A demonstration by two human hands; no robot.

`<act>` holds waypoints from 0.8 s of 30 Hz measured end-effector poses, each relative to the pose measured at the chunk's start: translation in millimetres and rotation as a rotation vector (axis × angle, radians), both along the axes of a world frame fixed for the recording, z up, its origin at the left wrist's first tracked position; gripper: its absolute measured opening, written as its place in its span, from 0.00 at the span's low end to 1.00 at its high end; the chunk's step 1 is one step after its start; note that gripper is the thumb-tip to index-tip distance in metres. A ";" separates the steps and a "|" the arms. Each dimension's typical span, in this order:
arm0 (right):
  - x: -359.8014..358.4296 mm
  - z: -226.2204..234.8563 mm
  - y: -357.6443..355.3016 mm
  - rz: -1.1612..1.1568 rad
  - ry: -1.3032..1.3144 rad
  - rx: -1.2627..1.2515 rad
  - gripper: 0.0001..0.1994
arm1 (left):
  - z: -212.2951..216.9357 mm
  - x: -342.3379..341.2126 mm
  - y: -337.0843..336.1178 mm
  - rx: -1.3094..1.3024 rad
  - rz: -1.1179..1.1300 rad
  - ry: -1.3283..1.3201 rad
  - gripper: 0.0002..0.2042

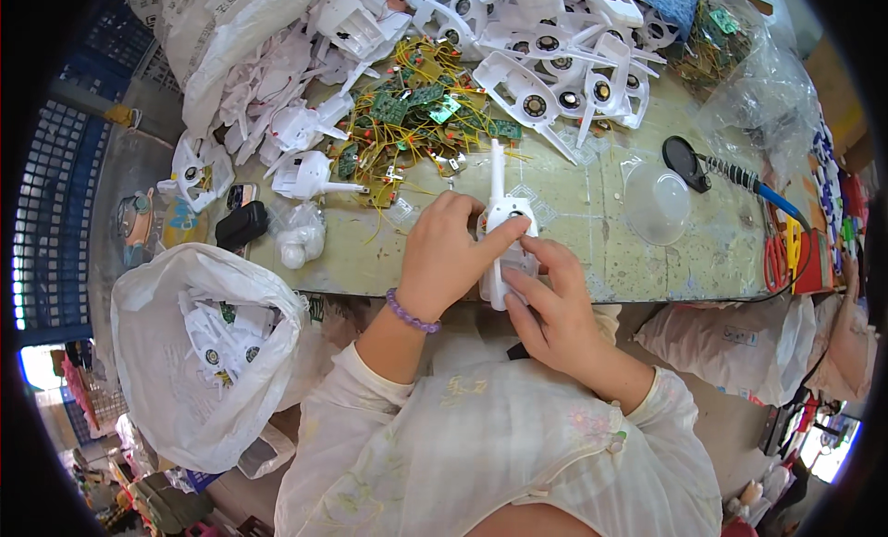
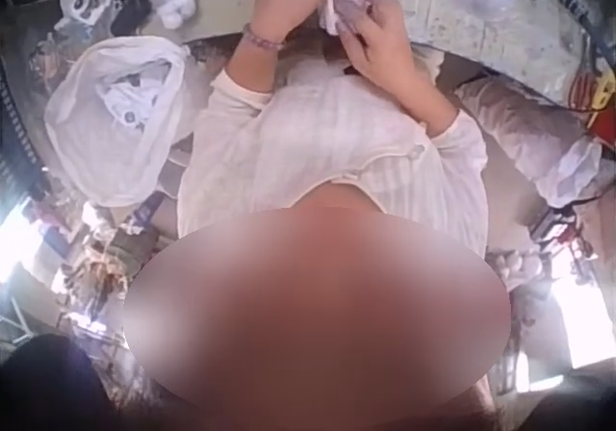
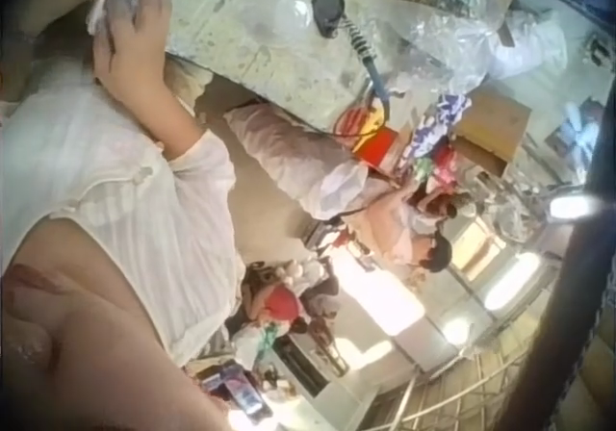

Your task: Soldering wires and electronic components onto circuit boards and assembling them into plastic housings.

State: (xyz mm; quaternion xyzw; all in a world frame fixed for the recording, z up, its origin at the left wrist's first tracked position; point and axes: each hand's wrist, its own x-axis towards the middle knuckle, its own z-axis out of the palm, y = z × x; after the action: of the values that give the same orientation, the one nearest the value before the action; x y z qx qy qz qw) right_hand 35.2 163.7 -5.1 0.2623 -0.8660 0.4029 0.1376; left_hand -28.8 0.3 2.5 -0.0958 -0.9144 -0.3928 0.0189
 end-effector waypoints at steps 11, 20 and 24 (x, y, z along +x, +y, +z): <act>14.6 -9.2 8.6 0.237 0.146 -0.309 0.26 | 51.1 41.4 -57.3 0.584 -0.059 -0.379 0.30; 9.4 -10.7 6.9 0.319 0.044 -0.321 0.18 | 171.2 141.9 -255.1 -0.222 0.772 0.064 0.26; 11.4 -9.1 8.2 0.346 0.000 -0.303 0.17 | 170.7 156.1 -335.5 -0.347 0.653 -0.568 0.29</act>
State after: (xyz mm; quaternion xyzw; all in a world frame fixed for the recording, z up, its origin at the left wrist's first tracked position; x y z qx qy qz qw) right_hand 46.6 171.8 -14.2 0.3830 -0.7377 0.5460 0.1042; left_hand 127.4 -335.2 173.2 0.3067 -0.9178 -0.2184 -0.1257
